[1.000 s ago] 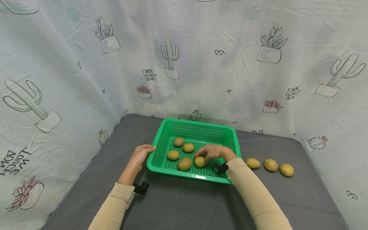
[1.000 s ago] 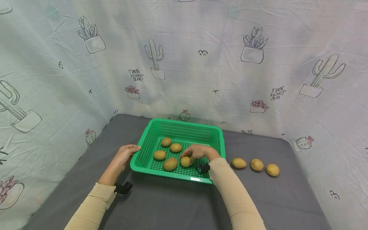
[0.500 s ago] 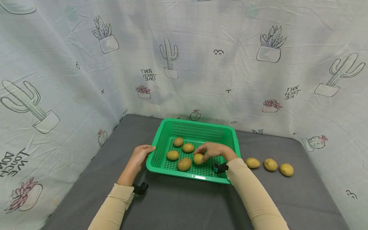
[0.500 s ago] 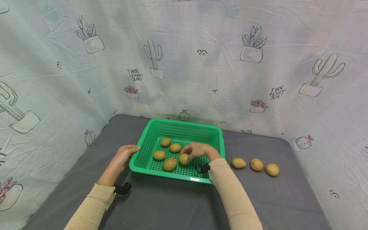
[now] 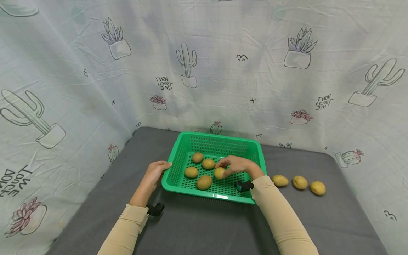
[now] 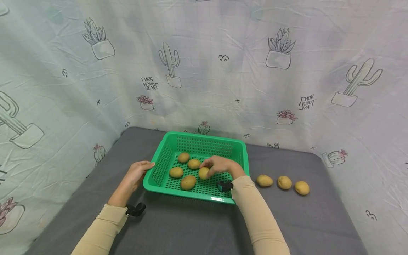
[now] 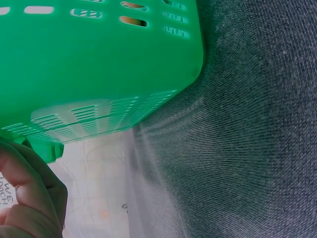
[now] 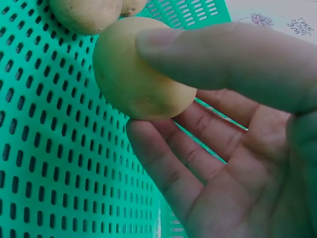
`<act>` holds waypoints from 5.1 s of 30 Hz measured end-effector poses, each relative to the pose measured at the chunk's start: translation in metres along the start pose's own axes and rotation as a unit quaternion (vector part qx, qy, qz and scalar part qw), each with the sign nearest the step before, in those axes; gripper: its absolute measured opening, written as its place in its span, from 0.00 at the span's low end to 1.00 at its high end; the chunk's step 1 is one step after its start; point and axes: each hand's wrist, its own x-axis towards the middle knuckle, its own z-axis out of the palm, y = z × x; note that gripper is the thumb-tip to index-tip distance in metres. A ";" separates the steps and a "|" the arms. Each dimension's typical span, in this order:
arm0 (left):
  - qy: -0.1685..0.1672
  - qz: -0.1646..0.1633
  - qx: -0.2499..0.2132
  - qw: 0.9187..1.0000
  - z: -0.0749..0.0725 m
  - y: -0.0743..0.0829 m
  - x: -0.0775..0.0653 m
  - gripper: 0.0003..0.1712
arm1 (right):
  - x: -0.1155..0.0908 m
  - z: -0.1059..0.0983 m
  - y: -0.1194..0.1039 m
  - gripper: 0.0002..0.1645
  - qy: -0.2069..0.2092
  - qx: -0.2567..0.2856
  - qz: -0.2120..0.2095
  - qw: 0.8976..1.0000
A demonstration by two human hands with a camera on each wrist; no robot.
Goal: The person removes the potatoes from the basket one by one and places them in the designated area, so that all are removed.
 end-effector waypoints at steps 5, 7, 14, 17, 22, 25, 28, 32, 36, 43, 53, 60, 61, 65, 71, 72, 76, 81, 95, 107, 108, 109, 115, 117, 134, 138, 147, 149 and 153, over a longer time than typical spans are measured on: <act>0.001 0.003 0.001 1.000 0.000 -0.001 0.001 0.22 | -0.001 -0.003 0.001 0.29 0.013 0.012 -0.011 1.000; -0.002 0.002 0.001 1.000 -0.001 -0.001 0.000 0.22 | -0.001 -0.003 0.001 0.29 0.020 0.017 -0.012 1.000; 0.001 -0.013 -0.004 1.000 -0.002 -0.002 0.001 0.22 | -0.003 -0.007 0.001 0.29 0.036 0.049 -0.034 0.998; 0.000 -0.013 -0.010 1.000 -0.001 -0.002 0.001 0.22 | -0.005 -0.009 0.001 0.31 0.048 0.061 -0.048 0.996; -0.005 -0.013 -0.012 1.000 0.001 0.000 0.002 0.22 | -0.009 -0.011 0.001 0.32 0.073 0.083 -0.062 0.992; -0.004 -0.014 -0.013 1.000 0.001 0.000 0.001 0.22 | -0.010 -0.011 0.002 0.32 0.089 0.084 -0.069 0.990; -0.006 -0.014 -0.014 1.000 0.001 -0.001 0.001 0.22 | -0.010 -0.011 0.002 0.31 0.103 0.099 -0.073 0.987; -0.007 -0.011 -0.012 1.000 0.001 0.000 0.001 0.22 | -0.011 -0.012 0.001 0.30 0.125 0.131 -0.076 0.980; -0.005 -0.011 -0.011 1.000 0.001 0.000 0.002 0.22 | -0.015 -0.014 -0.001 0.30 0.149 0.138 -0.083 0.976; -0.004 -0.009 -0.007 1.000 0.002 0.001 0.001 0.21 | -0.020 -0.018 -0.001 0.30 0.191 0.159 -0.097 0.964; -0.004 -0.010 -0.012 1.000 0.002 -0.002 0.000 0.21 | -0.032 -0.021 -0.003 0.29 0.250 0.226 -0.152 0.929; -0.004 0.001 -0.009 1.000 0.002 -0.001 0.001 0.21 | -0.039 -0.025 -0.009 0.29 0.271 0.250 -0.194 0.909; -0.004 0.003 -0.009 1.000 0.002 0.000 0.001 0.21 | -0.040 -0.026 -0.009 0.29 0.273 0.251 -0.198 0.907; -0.001 0.000 -0.009 1.000 0.001 0.000 0.001 0.21 | -0.043 -0.028 -0.012 0.28 0.284 0.236 -0.216 0.904; -0.005 -0.007 -0.010 1.000 0.002 0.000 -0.003 0.22 | -0.051 -0.026 -0.017 0.29 0.293 0.226 -0.239 0.898; -0.006 -0.005 -0.009 1.000 0.002 0.000 -0.002 0.22 | -0.052 -0.026 -0.018 0.29 0.293 0.227 -0.243 0.896; -0.007 -0.001 -0.009 1.000 0.001 0.000 -0.001 0.23 | -0.059 -0.026 -0.021 0.29 0.299 0.230 -0.261 0.889; -0.014 0.015 -0.018 1.000 0.001 0.000 -0.003 0.24 | -0.068 -0.025 -0.018 0.29 0.307 0.228 -0.278 0.881; -0.004 -0.002 -0.020 1.000 0.001 -0.003 0.000 0.23 | -0.102 -0.020 -0.002 0.29 0.341 0.230 -0.278 0.868; -0.002 0.001 -0.015 1.000 0.001 -0.003 0.000 0.20 | -0.147 -0.016 0.025 0.29 0.419 0.201 -0.278 0.841; -0.003 0.001 -0.013 1.000 0.001 -0.003 0.000 0.20 | -0.151 -0.016 0.028 0.29 0.426 0.195 -0.273 0.840; -0.004 0.001 -0.012 1.000 0.001 -0.003 0.000 0.21 | -0.155 -0.015 0.031 0.28 0.433 0.191 -0.268 0.839; -0.003 -0.001 -0.012 1.000 0.000 -0.003 0.000 0.23 | -0.170 -0.009 0.049 0.29 0.456 0.185 -0.233 0.839; -0.005 -0.002 -0.015 1.000 0.000 0.000 -0.002 0.23 | -0.174 -0.007 0.054 0.28 0.463 0.186 -0.224 0.837; -0.007 0.000 -0.020 1.000 0.002 -0.003 0.001 0.21 | -0.205 0.011 0.091 0.28 0.568 0.215 -0.086 0.790; -0.003 -0.002 -0.016 1.000 0.002 -0.003 0.001 0.20 | -0.208 0.014 0.098 0.28 0.601 0.260 -0.067 0.753; -0.002 -0.002 -0.012 1.000 0.000 -0.001 -0.001 0.21 | -0.213 0.017 0.110 0.28 0.672 0.307 0.016 0.674; -0.002 -0.001 -0.009 1.000 -0.001 -0.001 -0.001 0.22 | -0.214 0.016 0.114 0.28 0.686 0.312 0.031 0.657; -0.007 -0.004 -0.009 1.000 0.000 -0.001 -0.001 0.22 | -0.219 0.018 0.124 0.27 0.706 0.302 0.057 0.638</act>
